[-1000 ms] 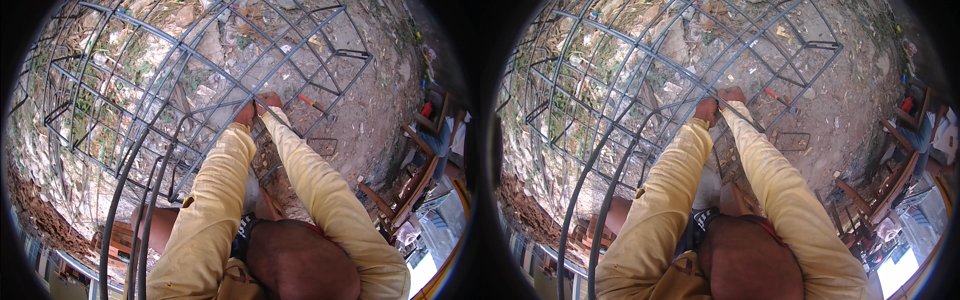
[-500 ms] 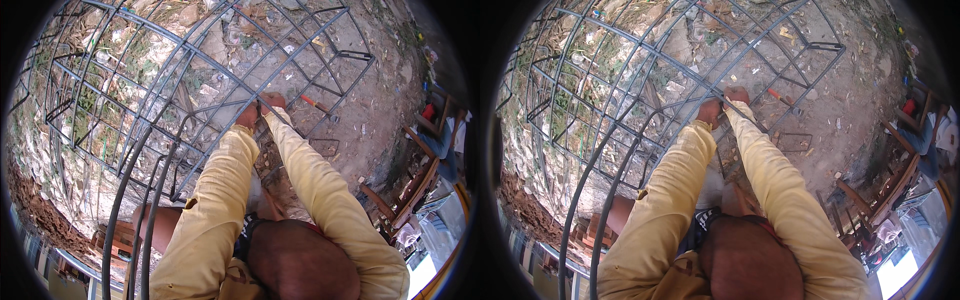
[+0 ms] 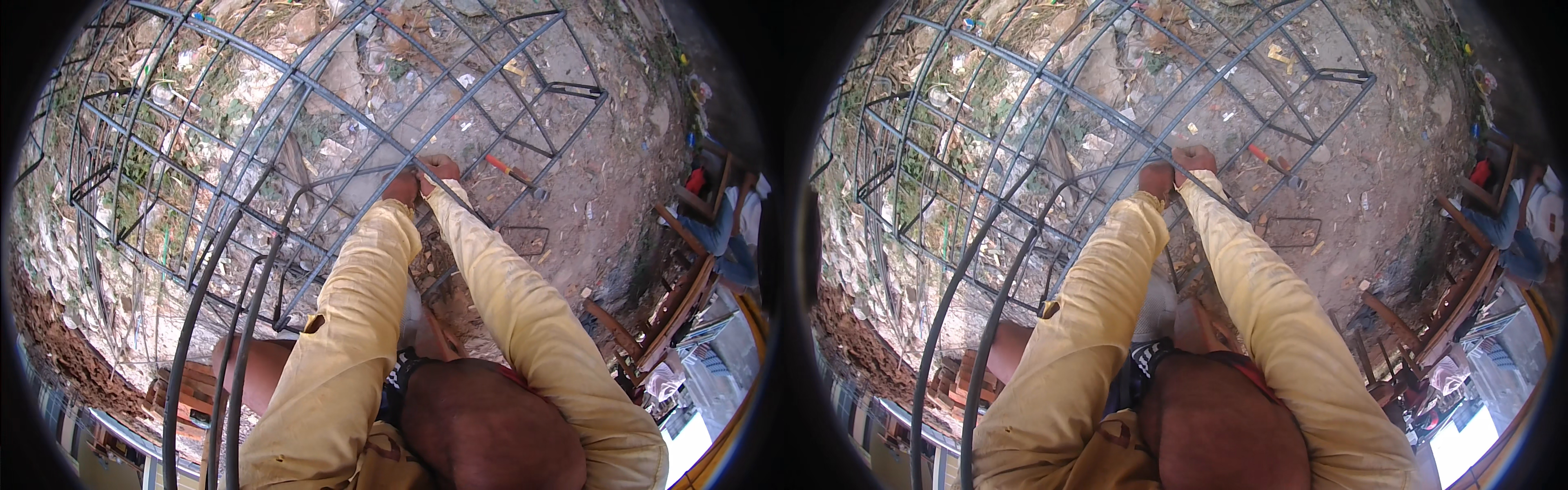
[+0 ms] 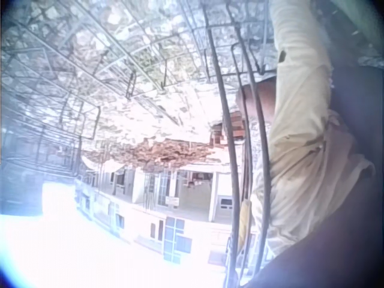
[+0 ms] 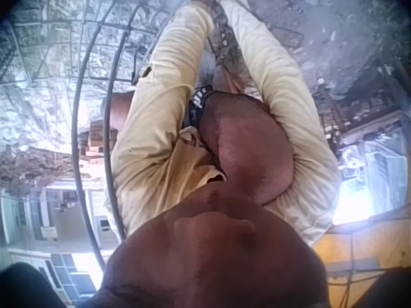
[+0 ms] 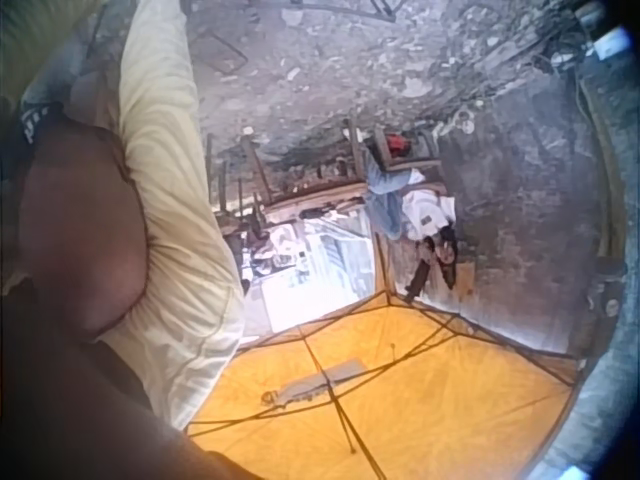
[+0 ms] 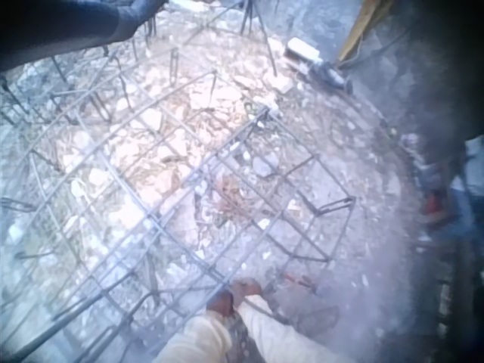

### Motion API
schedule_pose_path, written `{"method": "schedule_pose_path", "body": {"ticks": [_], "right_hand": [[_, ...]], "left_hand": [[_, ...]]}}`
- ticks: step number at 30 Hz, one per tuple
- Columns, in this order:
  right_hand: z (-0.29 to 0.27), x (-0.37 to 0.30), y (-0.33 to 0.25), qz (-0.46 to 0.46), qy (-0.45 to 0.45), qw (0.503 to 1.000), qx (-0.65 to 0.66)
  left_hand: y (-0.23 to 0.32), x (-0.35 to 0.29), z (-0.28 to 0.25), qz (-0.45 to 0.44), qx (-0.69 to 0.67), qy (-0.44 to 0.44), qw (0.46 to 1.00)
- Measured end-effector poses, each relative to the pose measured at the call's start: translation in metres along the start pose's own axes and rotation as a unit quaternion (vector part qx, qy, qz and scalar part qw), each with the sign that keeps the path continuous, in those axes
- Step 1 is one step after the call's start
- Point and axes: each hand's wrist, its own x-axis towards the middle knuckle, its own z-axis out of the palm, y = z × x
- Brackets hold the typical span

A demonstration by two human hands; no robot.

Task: The person assembles a rebar cage by positioning vertical rebar rods into a grid of horizontal rebar and securing the intersections with wire ties using pliers. The person repeatedly bends wire, wraps it around intersections, and twists it tight to fasten the structure.

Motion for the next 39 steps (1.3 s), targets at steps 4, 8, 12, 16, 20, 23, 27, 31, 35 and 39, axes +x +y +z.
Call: {"method": "schedule_pose_path", "body": {"ticks": [4, 8, 12, 16, 20, 23, 27, 31, 35, 39], "right_hand": [[-0.006, -0.009, 0.010, 0.063, -0.019, 0.996, 0.059], [-0.013, -0.023, 0.001, 0.226, -0.045, 0.929, 0.292], [-0.021, -0.016, 0.001, 0.289, -0.077, 0.871, 0.390], [-0.011, -0.020, 0.001, 0.198, -0.157, 0.905, 0.343], [-0.024, -0.021, 0.027, 0.142, -0.045, 0.970, 0.193], [-0.019, -0.019, 0.013, 0.136, -0.092, 0.981, 0.101], [-0.010, -0.026, -0.024, 0.256, -0.105, 0.868, 0.412], [0.004, -0.014, 0.019, 0.231, -0.101, 0.734, 0.631], [0.008, -0.020, 0.008, 0.280, -0.110, 0.768, 0.566], [-0.003, -0.024, 0.006, 0.308, -0.150, 0.792, 0.506]], "left_hand": [[0.014, -0.001, -0.029, 0.021, 0.051, -0.099, 0.994], [0.028, -0.009, -0.059, 0.164, 0.076, -0.160, 0.970], [0.011, 0.002, -0.045, 0.216, -0.050, -0.183, 0.958], [-0.014, 0.012, -0.043, 0.173, -0.219, -0.169, 0.945], [0.079, 0.000, -0.077, -0.173, -0.248, -0.234, 0.924], [0.070, -0.006, -0.075, -0.144, -0.309, -0.159, 0.927], [0.064, -0.005, -0.078, -0.098, -0.362, -0.131, 0.918], [0.125, -0.007, -0.087, -0.338, -0.623, -0.192, 0.679], [0.127, -0.022, -0.104, -0.306, -0.625, -0.211, 0.686], [0.161, -0.057, -0.137, -0.306, -0.617, -0.162, 0.707]]}}
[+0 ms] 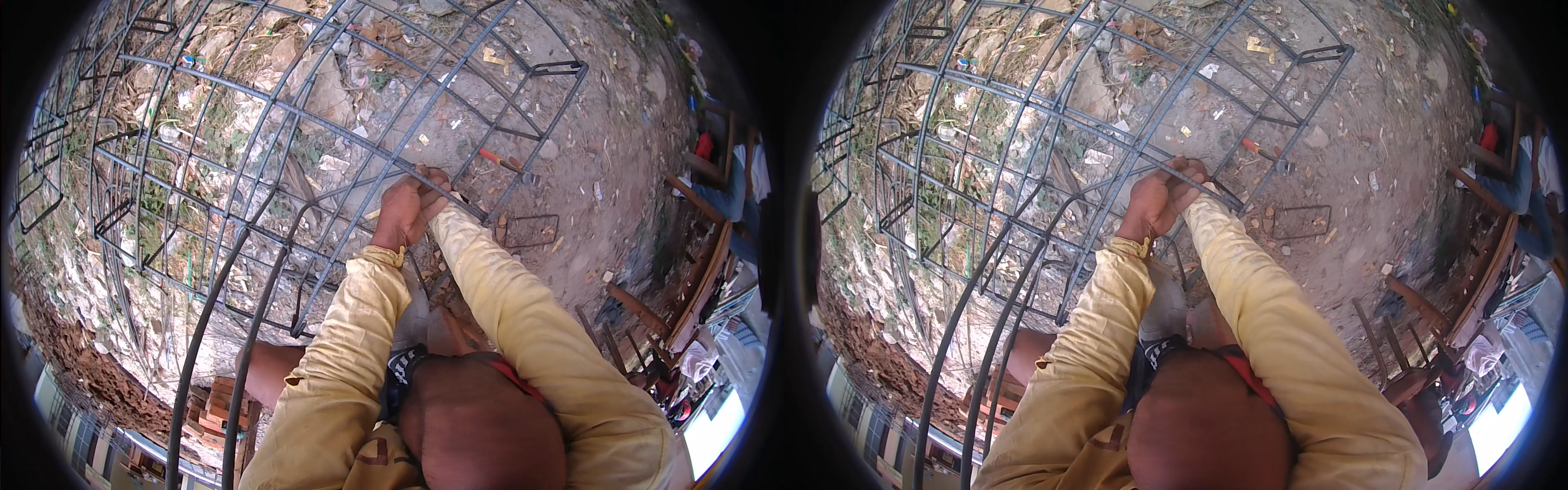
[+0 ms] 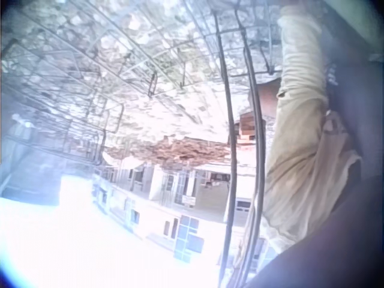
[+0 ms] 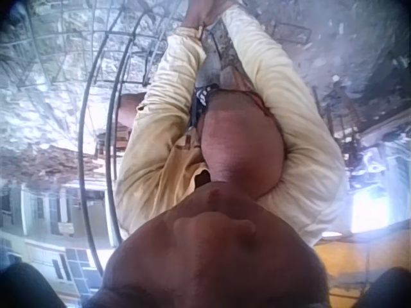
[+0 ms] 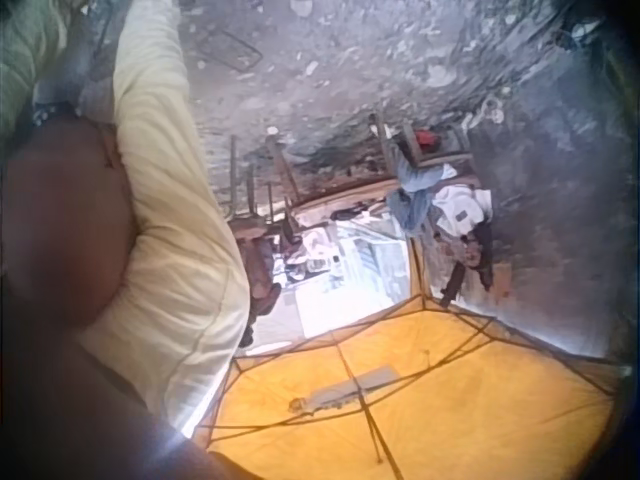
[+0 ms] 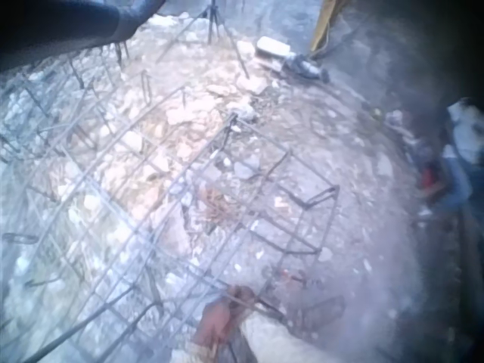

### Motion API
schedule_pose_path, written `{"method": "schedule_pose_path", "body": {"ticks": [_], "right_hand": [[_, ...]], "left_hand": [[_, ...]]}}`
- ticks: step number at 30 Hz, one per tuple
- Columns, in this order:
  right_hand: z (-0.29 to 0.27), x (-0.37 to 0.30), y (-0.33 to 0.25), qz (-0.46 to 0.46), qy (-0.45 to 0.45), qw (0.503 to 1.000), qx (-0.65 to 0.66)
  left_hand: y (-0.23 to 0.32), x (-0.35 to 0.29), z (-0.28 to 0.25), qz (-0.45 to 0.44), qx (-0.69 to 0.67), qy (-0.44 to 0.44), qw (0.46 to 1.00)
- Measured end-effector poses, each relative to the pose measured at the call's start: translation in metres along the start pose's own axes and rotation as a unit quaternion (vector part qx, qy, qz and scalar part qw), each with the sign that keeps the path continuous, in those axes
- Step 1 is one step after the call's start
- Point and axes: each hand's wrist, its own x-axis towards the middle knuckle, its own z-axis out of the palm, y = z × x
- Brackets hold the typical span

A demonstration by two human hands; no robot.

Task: The person assembles a rebar cage by positioning vertical rebar rods into a grid of horizontal rebar and securing the intersections with wire ties using pliers. The person repeatedly bends wire, wraps it around intersections, and twists it tight to fasten the structure.

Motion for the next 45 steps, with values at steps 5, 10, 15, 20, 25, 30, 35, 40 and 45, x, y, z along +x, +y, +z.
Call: {"method": "schedule_pose_path", "body": {"ticks": [5, 10, 15, 20, 25, 30, 35, 40, 45], "right_hand": [[0.000, -0.002, 0.020, 0.015, 0.047, 0.991, 0.127], [0.021, -0.010, 0.006, 0.094, 0.083, 0.960, 0.251], [0.031, -0.030, -0.005, 0.126, 0.138, 0.967, 0.172], [0.054, -0.150, -0.013, 0.041, -0.099, 0.931, -0.349], [-0.022, -0.219, -0.116, -0.234, 0.054, 0.727, -0.643], [-0.091, -0.150, -0.165, -0.386, 0.284, 0.558, -0.678], [-0.071, -0.102, -0.194, -0.308, 0.153, 0.599, -0.723], [-0.074, -0.142, -0.199, -0.414, 0.179, 0.575, -0.683], [-0.041, -0.284, -0.233, -0.575, 0.029, 0.586, -0.570]], "left_hand": [[0.004, -0.088, -0.001, 0.044, -0.009, 0.008, 0.999], [-0.005, -0.179, -0.026, 0.102, 0.053, 0.065, 0.991], [-0.021, -0.236, -0.052, 0.149, 0.141, 0.156, 0.966], [-0.035, -0.294, -0.063, 0.218, 0.146, 0.198, 0.944], [-0.045, -0.351, -0.069, 0.408, 0.251, 0.265, 0.837], [-0.013, -0.389, -0.005, 0.568, 0.329, 0.320, 0.683], [0.019, -0.404, 0.012, 0.659, 0.324, 0.312, 0.603], [0.050, -0.417, 0.018, 0.698, 0.321, 0.268, 0.581], [0.088, -0.419, 0.004, 0.715, 0.298, 0.219, 0.593]]}}
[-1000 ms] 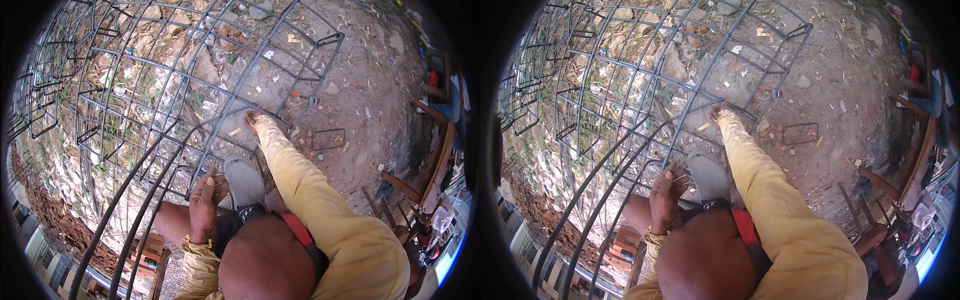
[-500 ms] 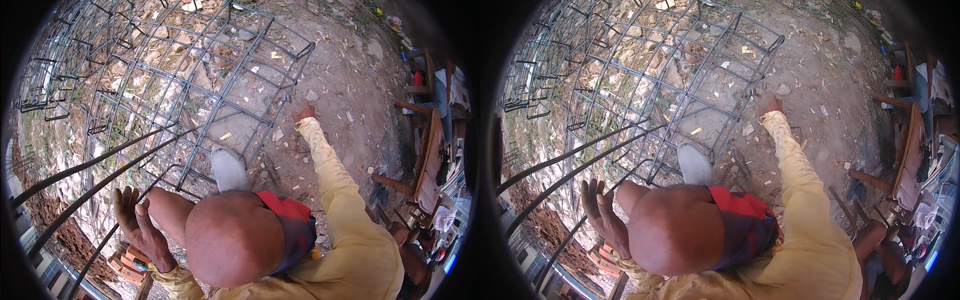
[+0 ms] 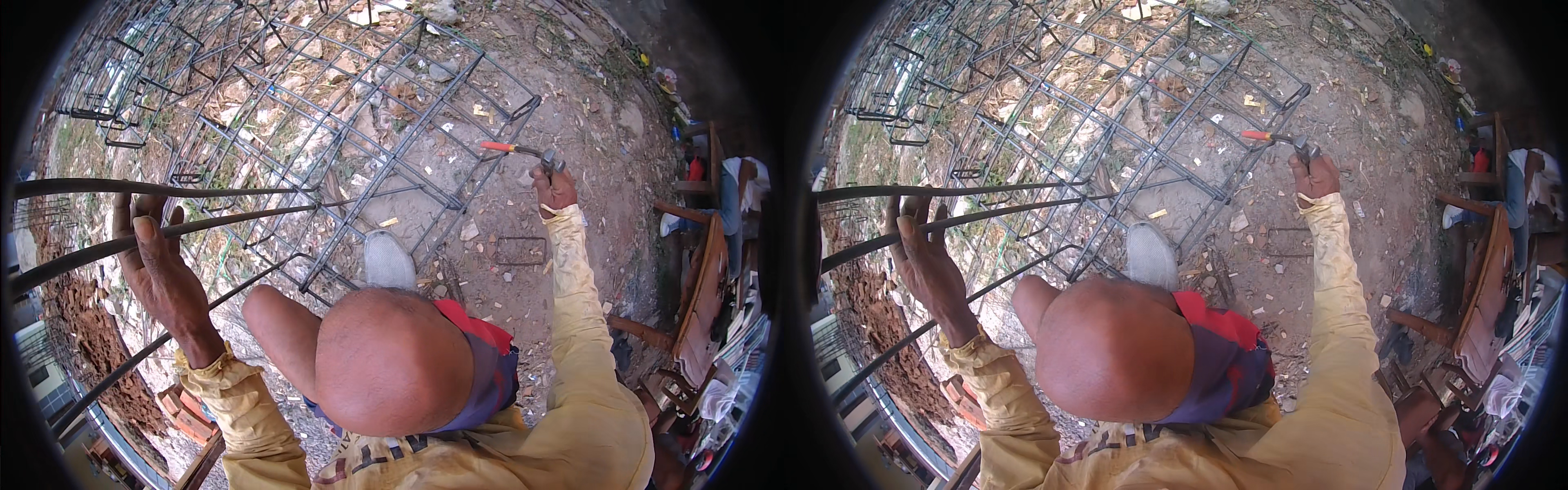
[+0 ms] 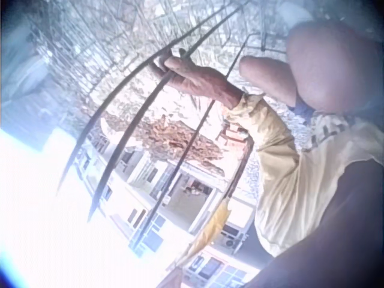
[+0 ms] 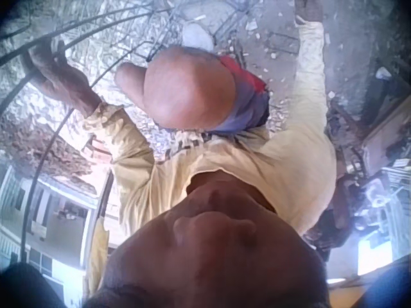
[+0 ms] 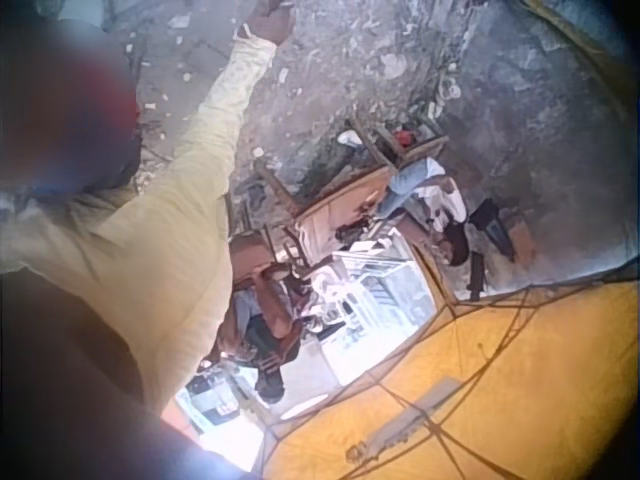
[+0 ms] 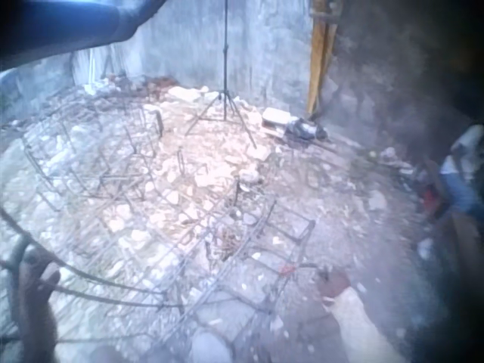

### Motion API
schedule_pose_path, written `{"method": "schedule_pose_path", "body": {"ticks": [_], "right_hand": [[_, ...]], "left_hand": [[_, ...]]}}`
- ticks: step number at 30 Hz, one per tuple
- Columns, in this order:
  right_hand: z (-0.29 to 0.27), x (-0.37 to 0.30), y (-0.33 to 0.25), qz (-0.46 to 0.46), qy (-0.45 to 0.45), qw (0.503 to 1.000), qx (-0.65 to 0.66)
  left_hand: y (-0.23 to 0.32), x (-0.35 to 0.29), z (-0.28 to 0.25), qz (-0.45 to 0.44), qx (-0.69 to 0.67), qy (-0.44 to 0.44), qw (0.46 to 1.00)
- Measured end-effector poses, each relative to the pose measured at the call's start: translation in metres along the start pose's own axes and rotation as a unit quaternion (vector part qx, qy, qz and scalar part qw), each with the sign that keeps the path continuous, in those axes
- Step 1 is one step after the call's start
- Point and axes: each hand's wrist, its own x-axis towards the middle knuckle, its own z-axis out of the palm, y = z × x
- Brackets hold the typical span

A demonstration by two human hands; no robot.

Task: The person assembles a rebar cage by positioning vertical rebar rods into a grid of horizontal rebar and securing the intersections with wire ties using pliers. The person repeatedly bends wire, wraps it around intersections, and twists it tight to fasten the structure.

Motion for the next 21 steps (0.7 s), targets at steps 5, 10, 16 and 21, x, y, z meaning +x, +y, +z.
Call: {"method": "schedule_pose_path", "body": {"ticks": [5, 10, 16, 21], "right_hand": [[-0.047, 0.022, -0.125, -0.085, 0.099, 0.923, 0.361], [-0.020, 0.023, -0.194, -0.011, -0.100, 0.770, 0.630], [0.108, -0.032, -0.172, 0.414, -0.419, 0.663, 0.463], [0.216, -0.074, -0.079, 0.540, -0.290, 0.682, 0.399]], "left_hand": [[-0.016, 0.018, 0.026, 0.048, 0.003, -0.017, 0.999], [-0.042, 0.025, 0.029, 0.058, -0.102, -0.011, 0.993], [-0.048, 0.025, 0.033, 0.094, -0.174, -0.008, 0.980], [-0.049, 0.022, 0.039, 0.087, -0.185, 0.010, 0.979]]}}
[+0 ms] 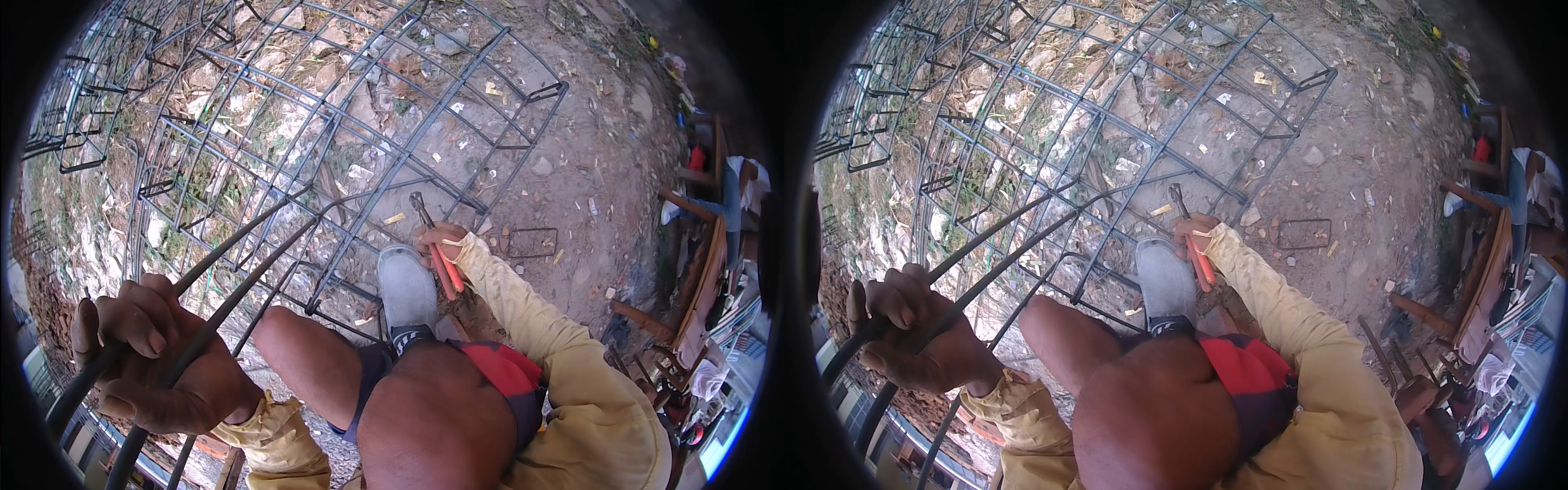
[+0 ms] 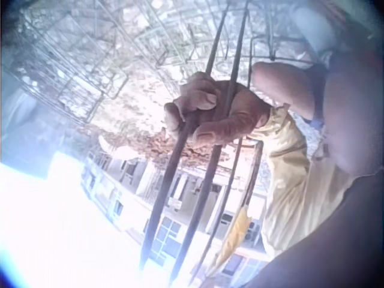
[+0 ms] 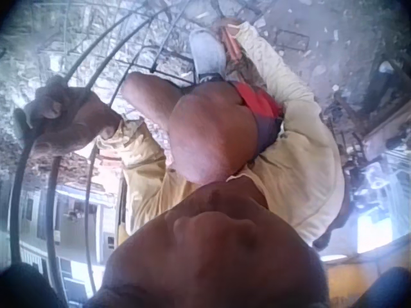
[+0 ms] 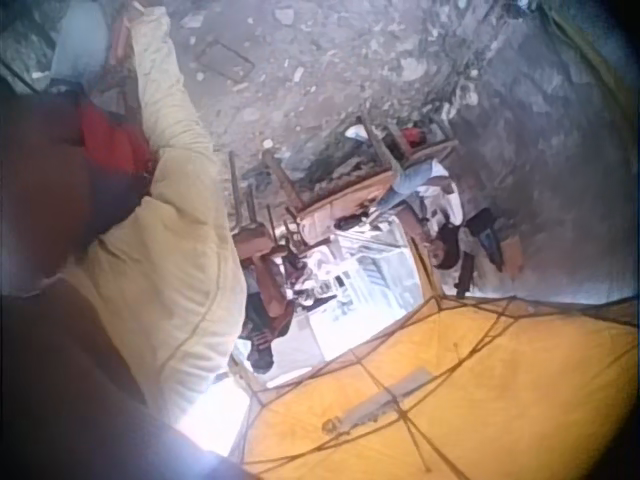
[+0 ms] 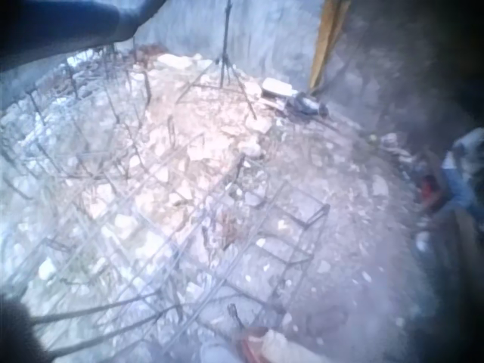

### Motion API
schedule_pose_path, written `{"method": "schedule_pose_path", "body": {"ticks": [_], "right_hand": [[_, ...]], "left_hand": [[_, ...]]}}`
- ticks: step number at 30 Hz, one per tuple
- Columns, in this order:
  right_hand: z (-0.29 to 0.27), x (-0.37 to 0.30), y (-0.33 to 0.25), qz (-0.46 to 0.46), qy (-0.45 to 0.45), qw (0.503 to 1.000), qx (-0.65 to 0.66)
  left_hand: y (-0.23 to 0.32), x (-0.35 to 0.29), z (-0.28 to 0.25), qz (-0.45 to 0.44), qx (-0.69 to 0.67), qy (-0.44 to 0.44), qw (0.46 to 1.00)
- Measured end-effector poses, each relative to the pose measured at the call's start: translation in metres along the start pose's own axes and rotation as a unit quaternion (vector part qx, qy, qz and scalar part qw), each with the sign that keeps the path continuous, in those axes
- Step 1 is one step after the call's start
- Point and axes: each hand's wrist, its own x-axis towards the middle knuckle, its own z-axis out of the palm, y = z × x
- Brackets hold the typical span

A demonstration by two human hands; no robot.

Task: The person assembles a rebar cage by positioning vertical rebar rods into a grid of horizontal rebar and securing the intersections with wire ties using pliers. The person repeatedly bends wire, wraps it around intersections, and twists it tight to fasten the structure.

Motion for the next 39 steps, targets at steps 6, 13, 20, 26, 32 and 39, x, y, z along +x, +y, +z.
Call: {"method": "schedule_pose_path", "body": {"ticks": [6, 13, 20, 26, 32, 39], "right_hand": [[0.004, 0.050, -0.021, 0.079, 0.126, 0.977, 0.152], [-0.012, 0.053, -0.023, 0.094, -0.010, 0.952, 0.291], [-0.014, 0.019, -0.062, 0.164, -0.039, 0.940, 0.298], [-0.027, 0.039, -0.054, 0.168, -0.044, 0.965, 0.195], [-0.031, 0.071, -0.053, 0.095, 0.024, 0.988, 0.122], [-0.017, 0.072, -0.057, 0.095, 0.057, 0.987, 0.120]], "left_hand": [[-0.001, 0.002, 0.003, -0.002, -0.025, 0.008, 1.000], [0.002, 0.004, 0.007, 0.000, 0.014, 0.030, 0.999], [0.000, 0.002, 0.008, 0.004, 0.008, 0.029, 1.000], [-0.003, 0.001, 0.008, 0.003, -0.004, 0.046, 0.999], [-0.004, 0.002, 0.004, 0.004, -0.054, 0.017, 0.998], [-0.004, 0.002, -0.004, 0.003, -0.075, -0.018, 0.997]]}}
